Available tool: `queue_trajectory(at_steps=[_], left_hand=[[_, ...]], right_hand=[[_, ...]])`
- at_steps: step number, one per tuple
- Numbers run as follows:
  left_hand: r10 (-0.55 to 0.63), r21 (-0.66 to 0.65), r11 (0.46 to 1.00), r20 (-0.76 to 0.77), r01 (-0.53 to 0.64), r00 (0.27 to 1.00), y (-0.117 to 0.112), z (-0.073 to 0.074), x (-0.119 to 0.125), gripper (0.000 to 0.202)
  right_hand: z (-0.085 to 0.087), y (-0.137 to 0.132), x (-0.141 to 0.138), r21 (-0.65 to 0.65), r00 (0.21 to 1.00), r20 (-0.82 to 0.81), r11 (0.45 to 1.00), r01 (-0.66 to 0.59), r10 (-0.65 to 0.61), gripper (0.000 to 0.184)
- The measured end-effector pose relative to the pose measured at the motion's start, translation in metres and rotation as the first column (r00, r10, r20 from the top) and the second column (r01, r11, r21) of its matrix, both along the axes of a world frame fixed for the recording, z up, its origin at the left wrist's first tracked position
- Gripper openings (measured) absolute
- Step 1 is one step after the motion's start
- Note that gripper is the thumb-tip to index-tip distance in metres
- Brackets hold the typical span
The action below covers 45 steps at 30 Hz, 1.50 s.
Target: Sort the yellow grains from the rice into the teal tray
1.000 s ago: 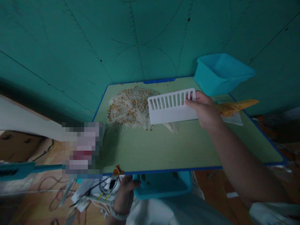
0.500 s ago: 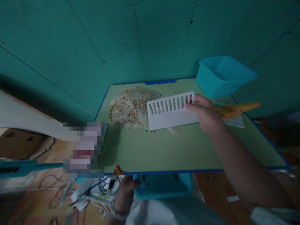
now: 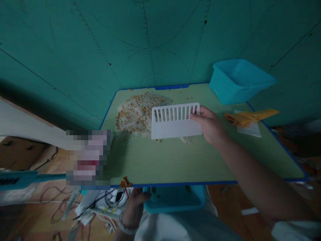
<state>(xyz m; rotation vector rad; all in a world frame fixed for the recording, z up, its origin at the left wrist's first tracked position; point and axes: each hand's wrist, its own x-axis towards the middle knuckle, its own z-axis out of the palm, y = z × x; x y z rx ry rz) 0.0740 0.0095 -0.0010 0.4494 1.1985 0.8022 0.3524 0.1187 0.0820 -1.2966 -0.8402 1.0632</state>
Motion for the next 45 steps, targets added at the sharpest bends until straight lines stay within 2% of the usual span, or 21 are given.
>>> queue_trajectory(at_steps=[4, 12, 19, 35, 45], left_hand=[[-0.057, 0.011, 0.998, 0.01, 0.057, 0.998, -0.001, -0.001, 0.0, 0.025], [-0.075, 0.023, 0.997, 0.0, 0.075, 0.997, 0.001, 0.002, 0.002, 0.023], [-0.107, 0.039, 0.993, -0.007, 0.107, 0.994, -0.002, 0.0, -0.001, 0.019], [-0.113, 0.04, 0.993, 0.024, 0.112, 0.993, -0.002, 0.003, 0.002, 0.023], [-0.112, 0.048, 0.993, 0.005, 0.111, 0.994, -0.004, -0.005, -0.002, 0.022]], right_hand=[[-0.003, 0.002, 0.001, 0.01, 1.0, -0.011, 1.0, 0.023, -0.023, 0.02], [-0.007, 0.006, 0.007, 0.001, 0.999, 0.026, 1.0, 0.03, -0.03, 0.021], [-0.006, 0.005, 0.002, 0.011, 0.999, -0.018, 1.0, 0.029, -0.029, 0.017], [-0.005, 0.001, -0.002, -0.027, 0.999, -0.024, 0.999, -0.036, 0.035, 0.017], [-0.001, -0.003, -0.008, -0.066, 0.993, -0.035, 0.991, -0.116, 0.114, 0.023]])
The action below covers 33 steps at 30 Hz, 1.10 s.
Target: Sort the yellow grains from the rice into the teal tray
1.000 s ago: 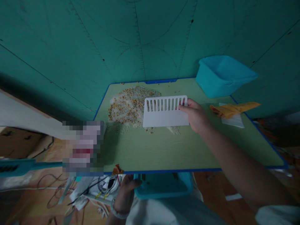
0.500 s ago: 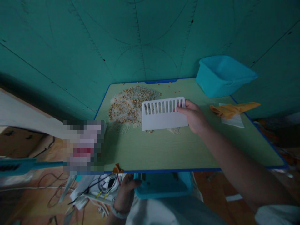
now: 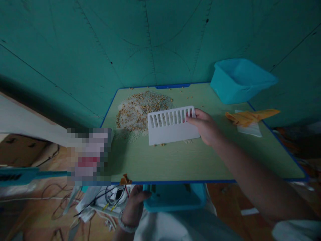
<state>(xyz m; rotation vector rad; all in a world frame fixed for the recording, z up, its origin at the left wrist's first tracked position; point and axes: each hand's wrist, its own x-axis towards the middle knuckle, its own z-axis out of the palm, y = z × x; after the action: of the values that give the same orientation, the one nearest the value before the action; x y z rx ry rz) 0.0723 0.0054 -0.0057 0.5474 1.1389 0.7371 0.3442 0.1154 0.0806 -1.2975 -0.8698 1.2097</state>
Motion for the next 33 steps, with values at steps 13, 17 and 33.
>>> queue_trajectory(at_steps=[13, 17, 33], left_hand=[[0.042, -0.028, 0.999, 0.006, -0.042, 0.999, 0.0021, 0.0064, 0.0055, 0.028], [0.034, -0.022, 0.999, 0.011, -0.034, 0.999, 0.0035, 0.0052, 0.005, 0.028], [0.057, -0.04, 0.998, 0.015, -0.056, 0.998, -0.0014, 0.0036, 0.0023, 0.025]], right_hand=[[-0.0011, -0.0053, -0.0045, -0.023, 0.996, -0.008, 0.996, -0.087, 0.087, 0.02], [-0.0008, -0.0055, -0.0055, -0.027, 0.996, 0.001, 0.995, -0.092, 0.092, 0.021], [0.0016, -0.0077, -0.0019, -0.058, 0.981, 0.12, 0.987, -0.148, 0.154, 0.017]])
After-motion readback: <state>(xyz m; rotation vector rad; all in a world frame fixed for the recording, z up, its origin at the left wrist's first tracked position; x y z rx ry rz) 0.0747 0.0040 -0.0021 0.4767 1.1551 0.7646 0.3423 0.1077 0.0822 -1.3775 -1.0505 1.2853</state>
